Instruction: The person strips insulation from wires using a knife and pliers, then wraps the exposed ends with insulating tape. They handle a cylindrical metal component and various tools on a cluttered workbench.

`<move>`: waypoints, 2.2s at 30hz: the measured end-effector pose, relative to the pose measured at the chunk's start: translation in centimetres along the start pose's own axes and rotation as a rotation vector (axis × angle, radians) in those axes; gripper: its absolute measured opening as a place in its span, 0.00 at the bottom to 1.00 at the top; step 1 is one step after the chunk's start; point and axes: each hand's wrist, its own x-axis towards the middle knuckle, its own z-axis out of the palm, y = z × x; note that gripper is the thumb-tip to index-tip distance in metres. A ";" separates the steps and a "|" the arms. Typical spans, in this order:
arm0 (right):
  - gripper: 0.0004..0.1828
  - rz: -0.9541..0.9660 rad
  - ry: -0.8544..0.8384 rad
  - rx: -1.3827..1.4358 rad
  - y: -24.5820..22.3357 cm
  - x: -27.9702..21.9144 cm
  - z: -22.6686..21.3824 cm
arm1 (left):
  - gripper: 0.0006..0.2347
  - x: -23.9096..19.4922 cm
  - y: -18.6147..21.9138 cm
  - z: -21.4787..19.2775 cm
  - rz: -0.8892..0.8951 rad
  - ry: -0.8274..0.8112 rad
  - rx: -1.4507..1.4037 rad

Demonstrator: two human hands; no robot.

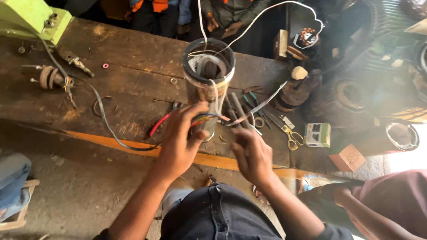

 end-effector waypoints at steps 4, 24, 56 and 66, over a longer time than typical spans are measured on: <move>0.05 -0.125 -0.042 -0.275 8.0 -3.4 -0.3 | 0.15 -5.8 -2.1 -3.0 -0.459 0.110 -0.176; 0.22 0.700 -0.292 -0.614 27.4 -5.8 3.0 | 0.31 -12.8 -23.0 6.6 -0.664 -0.219 0.609; 0.15 -0.153 0.002 0.272 -7.3 3.5 5.0 | 0.19 -4.8 -7.2 -7.1 -0.022 -0.589 -0.780; 0.32 0.150 -0.448 0.402 -7.4 2.1 6.4 | 0.18 -7.3 -2.4 -4.5 -0.485 -0.049 -0.915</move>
